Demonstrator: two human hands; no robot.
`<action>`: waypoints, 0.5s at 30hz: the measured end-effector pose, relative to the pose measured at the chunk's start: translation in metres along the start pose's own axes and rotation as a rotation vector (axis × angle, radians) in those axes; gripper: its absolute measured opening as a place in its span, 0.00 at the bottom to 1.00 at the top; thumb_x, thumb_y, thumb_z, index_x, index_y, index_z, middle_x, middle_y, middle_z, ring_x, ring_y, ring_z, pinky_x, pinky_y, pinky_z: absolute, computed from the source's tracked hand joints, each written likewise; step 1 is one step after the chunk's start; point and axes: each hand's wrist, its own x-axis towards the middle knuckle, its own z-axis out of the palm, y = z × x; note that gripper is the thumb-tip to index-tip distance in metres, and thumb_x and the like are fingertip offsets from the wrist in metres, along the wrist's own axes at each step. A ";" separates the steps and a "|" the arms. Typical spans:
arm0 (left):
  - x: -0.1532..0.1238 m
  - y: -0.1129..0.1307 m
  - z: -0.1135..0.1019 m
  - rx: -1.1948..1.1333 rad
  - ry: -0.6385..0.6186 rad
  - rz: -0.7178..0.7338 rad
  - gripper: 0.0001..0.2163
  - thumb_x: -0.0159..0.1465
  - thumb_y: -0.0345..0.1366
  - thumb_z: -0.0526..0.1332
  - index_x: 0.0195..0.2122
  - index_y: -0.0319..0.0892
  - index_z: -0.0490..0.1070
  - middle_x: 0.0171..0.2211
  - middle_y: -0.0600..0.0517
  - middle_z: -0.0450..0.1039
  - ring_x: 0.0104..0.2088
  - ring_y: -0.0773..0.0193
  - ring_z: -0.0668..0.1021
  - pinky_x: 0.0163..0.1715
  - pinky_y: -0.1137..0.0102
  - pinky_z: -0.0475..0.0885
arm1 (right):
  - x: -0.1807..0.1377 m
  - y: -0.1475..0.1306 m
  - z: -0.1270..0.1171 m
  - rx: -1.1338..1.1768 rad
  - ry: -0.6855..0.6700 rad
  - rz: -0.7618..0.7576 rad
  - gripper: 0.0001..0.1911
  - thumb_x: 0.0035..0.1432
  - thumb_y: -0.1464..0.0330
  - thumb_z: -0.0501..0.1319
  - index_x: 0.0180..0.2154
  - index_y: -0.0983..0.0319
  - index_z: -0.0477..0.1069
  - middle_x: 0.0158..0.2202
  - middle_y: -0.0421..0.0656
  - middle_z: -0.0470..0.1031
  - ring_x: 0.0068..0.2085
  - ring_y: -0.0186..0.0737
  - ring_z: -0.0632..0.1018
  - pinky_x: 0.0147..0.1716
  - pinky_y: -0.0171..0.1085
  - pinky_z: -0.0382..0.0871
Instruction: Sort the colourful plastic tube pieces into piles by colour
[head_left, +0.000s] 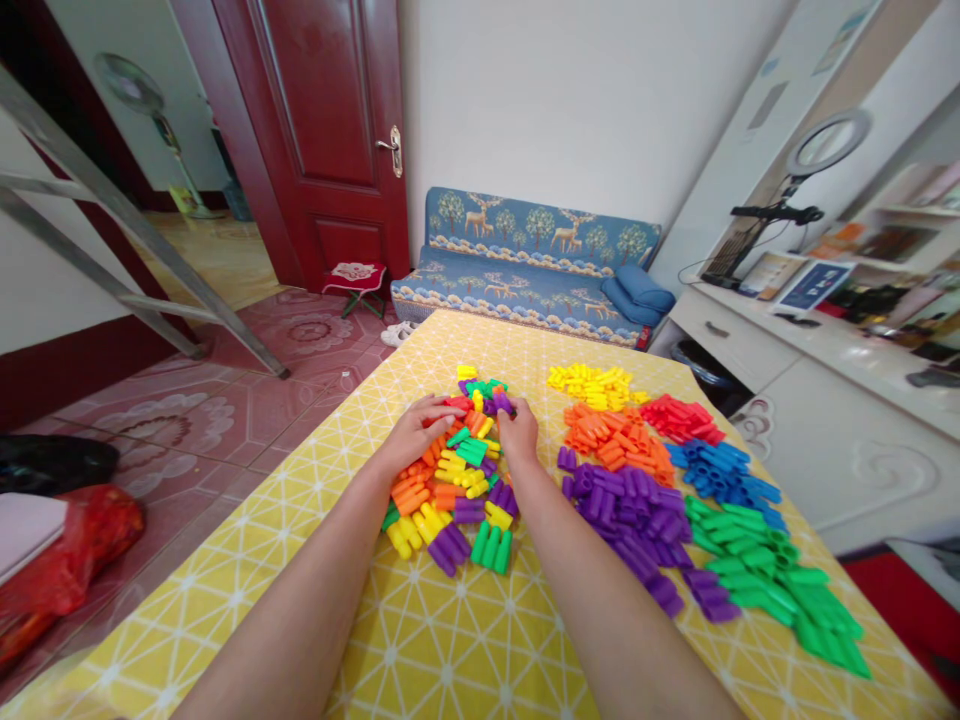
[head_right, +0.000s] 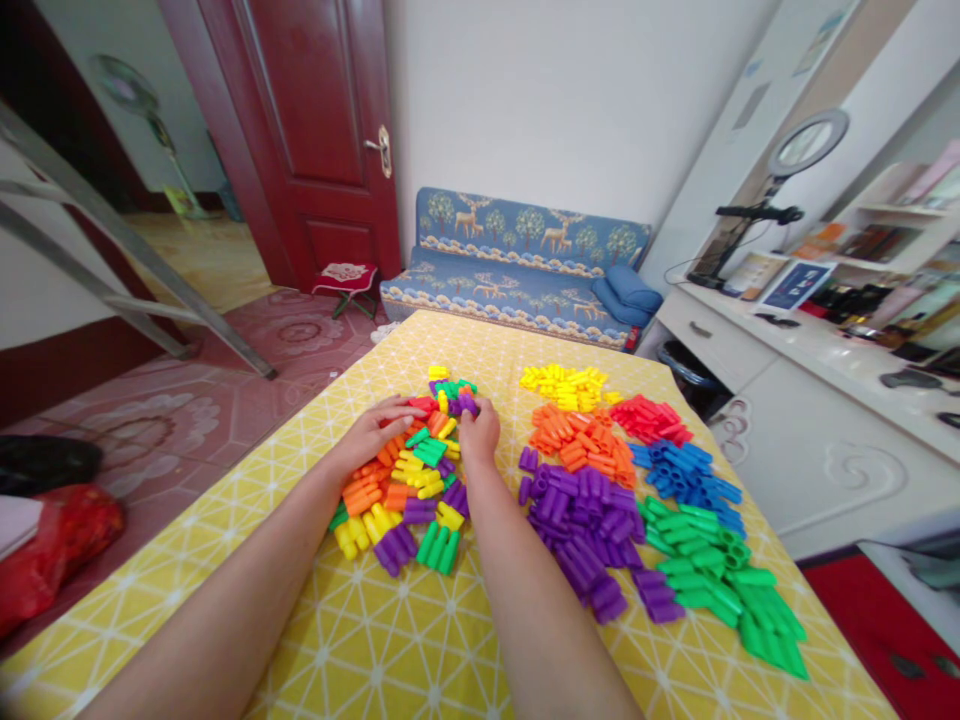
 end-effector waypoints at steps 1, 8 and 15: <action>0.000 0.000 0.000 -0.003 0.001 0.001 0.18 0.62 0.46 0.57 0.46 0.44 0.78 0.56 0.45 0.70 0.61 0.54 0.65 0.64 0.56 0.54 | 0.000 0.000 0.000 -0.004 -0.002 -0.002 0.12 0.53 0.70 0.56 0.40 0.62 0.72 0.39 0.44 0.78 0.42 0.42 0.76 0.45 0.38 0.67; 0.001 0.000 0.000 0.012 -0.009 -0.001 0.17 0.62 0.47 0.57 0.46 0.46 0.78 0.55 0.47 0.71 0.62 0.53 0.64 0.65 0.55 0.52 | -0.002 -0.006 -0.003 -0.073 -0.016 -0.020 0.12 0.55 0.70 0.55 0.42 0.62 0.72 0.39 0.45 0.77 0.41 0.42 0.76 0.44 0.37 0.66; 0.000 -0.001 0.001 0.005 -0.005 0.011 0.17 0.63 0.46 0.57 0.46 0.45 0.78 0.56 0.45 0.70 0.61 0.53 0.65 0.64 0.56 0.54 | -0.004 -0.012 -0.004 -0.156 -0.022 -0.021 0.14 0.57 0.70 0.54 0.44 0.63 0.71 0.40 0.48 0.76 0.43 0.44 0.74 0.43 0.39 0.65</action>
